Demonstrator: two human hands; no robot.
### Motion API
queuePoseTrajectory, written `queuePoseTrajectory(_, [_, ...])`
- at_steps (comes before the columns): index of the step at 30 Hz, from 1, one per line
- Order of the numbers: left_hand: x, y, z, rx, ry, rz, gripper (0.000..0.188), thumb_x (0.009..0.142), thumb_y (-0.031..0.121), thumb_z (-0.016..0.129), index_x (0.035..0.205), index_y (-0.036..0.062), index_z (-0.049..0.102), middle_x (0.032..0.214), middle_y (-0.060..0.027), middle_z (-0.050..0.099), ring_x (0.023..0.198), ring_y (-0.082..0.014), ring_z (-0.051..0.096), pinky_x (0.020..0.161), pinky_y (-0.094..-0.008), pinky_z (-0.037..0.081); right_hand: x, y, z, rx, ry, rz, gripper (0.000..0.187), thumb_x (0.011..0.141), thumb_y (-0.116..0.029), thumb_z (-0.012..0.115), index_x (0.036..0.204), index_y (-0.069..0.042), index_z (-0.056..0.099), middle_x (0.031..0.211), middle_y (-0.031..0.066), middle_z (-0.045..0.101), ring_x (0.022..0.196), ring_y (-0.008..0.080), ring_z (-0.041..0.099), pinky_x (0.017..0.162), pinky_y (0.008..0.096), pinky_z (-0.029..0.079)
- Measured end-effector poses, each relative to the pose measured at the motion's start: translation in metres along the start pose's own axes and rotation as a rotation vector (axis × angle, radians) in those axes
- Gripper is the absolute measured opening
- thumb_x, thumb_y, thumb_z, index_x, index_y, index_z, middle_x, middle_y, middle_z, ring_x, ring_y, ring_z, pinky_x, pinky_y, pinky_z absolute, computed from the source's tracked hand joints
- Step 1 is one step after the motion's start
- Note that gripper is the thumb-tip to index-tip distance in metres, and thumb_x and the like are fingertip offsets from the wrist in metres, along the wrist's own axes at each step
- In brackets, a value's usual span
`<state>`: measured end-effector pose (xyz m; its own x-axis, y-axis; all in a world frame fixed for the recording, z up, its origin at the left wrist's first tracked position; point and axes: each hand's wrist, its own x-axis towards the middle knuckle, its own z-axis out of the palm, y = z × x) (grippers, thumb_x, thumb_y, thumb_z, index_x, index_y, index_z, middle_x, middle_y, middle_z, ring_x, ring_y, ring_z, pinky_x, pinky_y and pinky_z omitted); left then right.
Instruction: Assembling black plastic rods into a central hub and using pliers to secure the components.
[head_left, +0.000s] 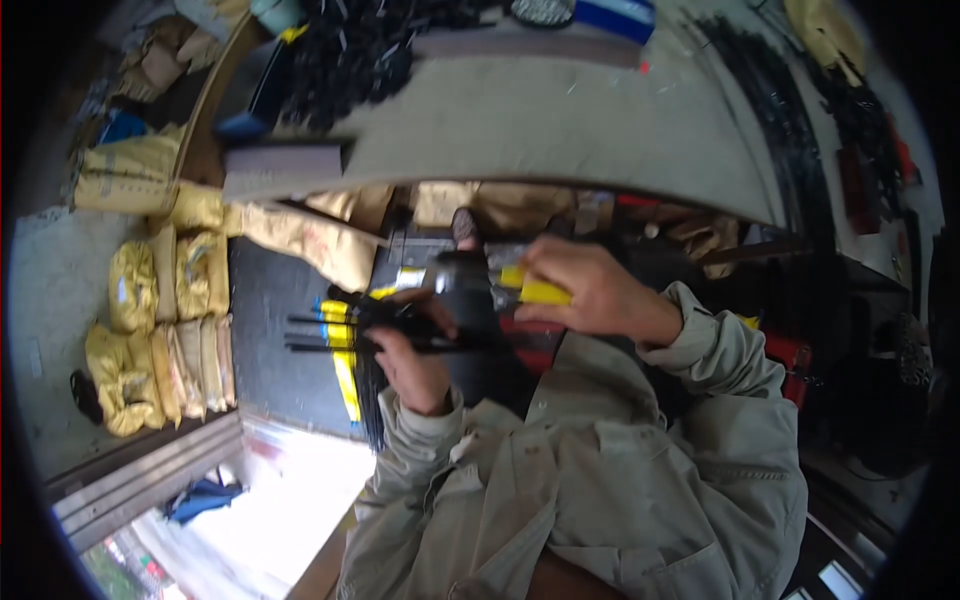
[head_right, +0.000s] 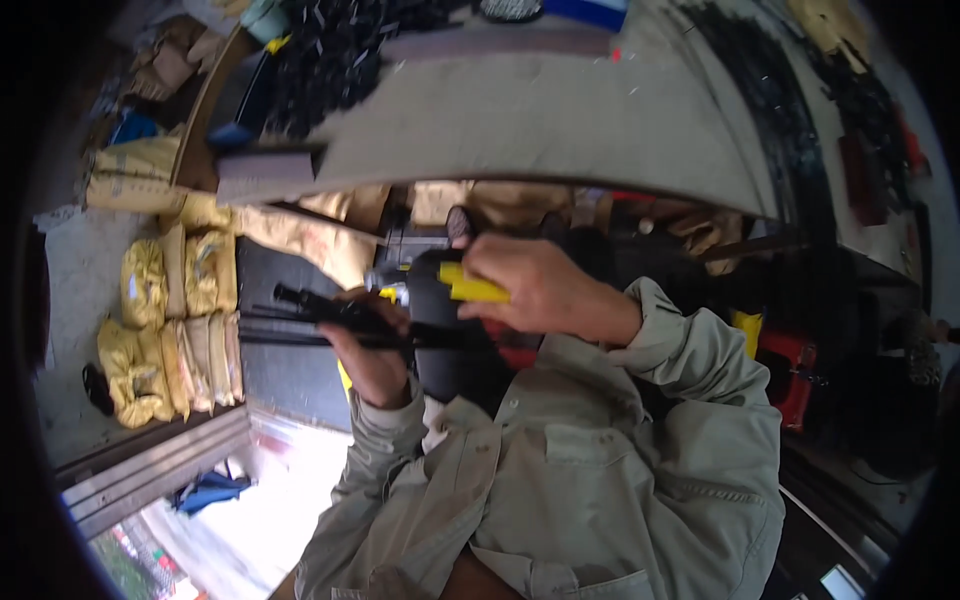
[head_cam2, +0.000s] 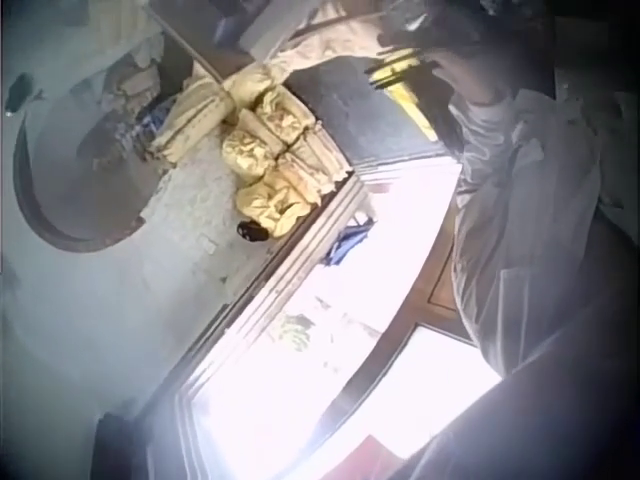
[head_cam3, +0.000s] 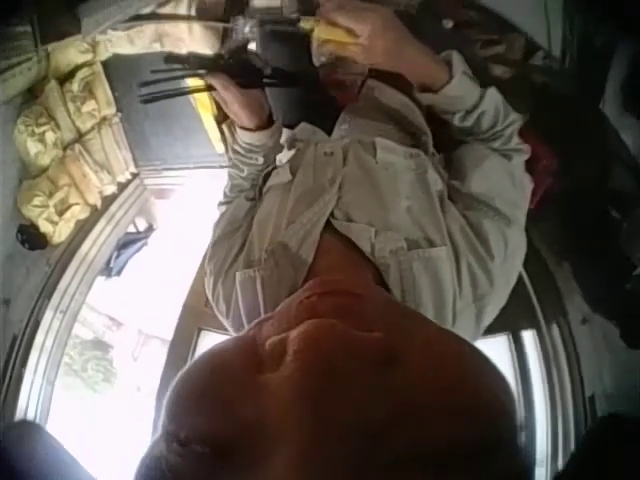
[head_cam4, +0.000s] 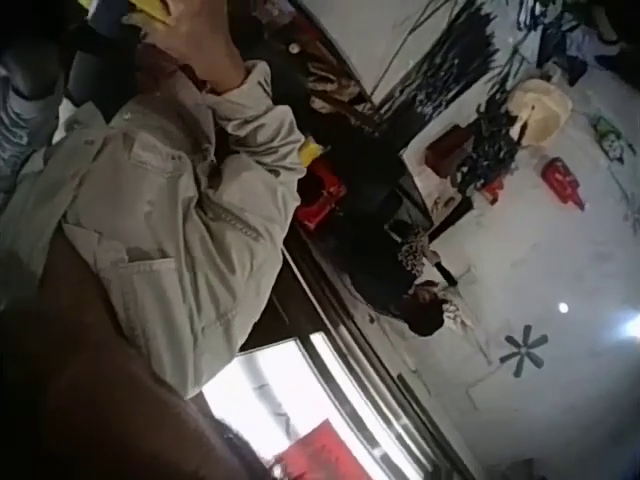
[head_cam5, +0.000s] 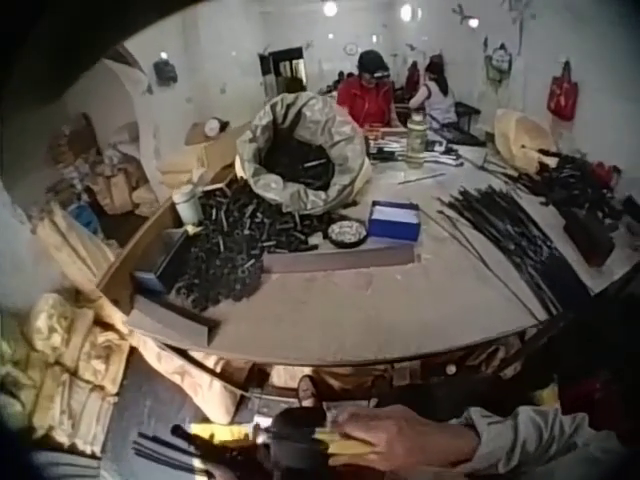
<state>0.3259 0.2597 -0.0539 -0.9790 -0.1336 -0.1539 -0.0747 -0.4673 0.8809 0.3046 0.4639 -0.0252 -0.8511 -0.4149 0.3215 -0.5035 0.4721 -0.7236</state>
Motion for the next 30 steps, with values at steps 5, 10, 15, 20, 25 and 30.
queuePoseTrajectory(5, [0.016, -0.016, -0.007, 0.078, -0.09, 0.123, 0.062, 0.09, 0.056, 0.025, 0.098, -0.0008, 0.048, 0.062, -0.0086, 0.046, 0.055, -0.0169, 0.043, 0.056, -0.0305, 0.038, 0.099, 0.075, -0.079, -0.142, 0.402, 0.298, 0.014, 0.071, -0.016, 0.068, 0.081, -0.007, 0.063, 0.079, 0.0081, 0.054, 0.075, 0.0232, 0.057, 0.064, 0.0317, 0.045])
queuePoseTrajectory(10, [0.015, -0.023, -0.002, 0.151, -0.235, 0.121, 0.061, 0.09, 0.054, 0.026, 0.099, -0.0024, 0.048, 0.062, -0.0089, 0.046, 0.055, -0.0173, 0.043, 0.057, -0.0314, 0.039, 0.179, 0.163, -0.119, -0.876, 0.452, 0.352, 0.016, 0.073, -0.019, 0.064, 0.083, -0.007, 0.064, 0.085, 0.0104, 0.053, 0.079, 0.0277, 0.059, 0.065, 0.038, 0.048])
queuePoseTrajectory(15, [0.022, -0.022, -0.009, 0.144, -0.235, 0.074, 0.061, 0.09, 0.054, 0.028, 0.099, -0.0036, 0.047, 0.061, -0.0092, 0.046, 0.055, -0.0179, 0.044, 0.059, -0.0321, 0.039, 0.201, 0.189, -0.115, -1.058, 0.294, 0.369, 0.014, 0.072, -0.016, 0.062, 0.082, -0.007, 0.064, 0.09, 0.0115, 0.051, 0.081, 0.0293, 0.059, 0.064, 0.0417, 0.048])
queuePoseTrajectory(20, [0.028, -0.023, -0.013, 0.148, -0.23, 0.051, 0.068, 0.089, 0.056, 0.027, 0.1, -0.0061, 0.05, 0.064, -0.0085, 0.051, 0.059, -0.0154, 0.048, 0.06, -0.0277, 0.04, 0.204, 0.191, -0.11, -1.088, 0.294, 0.393, 0.018, 0.072, -0.02, 0.066, 0.085, -0.007, 0.063, 0.091, 0.0112, 0.051, 0.082, 0.0296, 0.058, 0.065, 0.0413, 0.048])
queuePoseTrajectory(25, [0.026, -0.016, -0.012, 0.106, -0.238, 0.075, 0.066, 0.089, 0.056, 0.029, 0.101, -0.0065, 0.05, 0.065, -0.0085, 0.051, 0.06, -0.0156, 0.049, 0.061, -0.0283, 0.041, 0.204, 0.188, -0.113, -1.052, 0.361, 0.355, 0.02, 0.072, -0.019, 0.066, 0.087, -0.007, 0.062, 0.093, 0.0114, 0.051, 0.083, 0.0293, 0.058, 0.065, 0.0413, 0.048])
queuePoseTrajectory(30, [0.02, -0.012, -0.012, 0.116, -0.257, 0.106, 0.063, 0.09, 0.053, 0.03, 0.101, -0.0062, 0.048, 0.065, -0.0089, 0.05, 0.061, -0.0168, 0.048, 0.062, -0.0301, 0.041, 0.205, 0.191, -0.108, -1.051, 0.262, 0.334, 0.015, 0.073, -0.016, 0.062, 0.086, -0.008, 0.063, 0.092, 0.0107, 0.049, 0.082, 0.0286, 0.059, 0.063, 0.0421, 0.048])
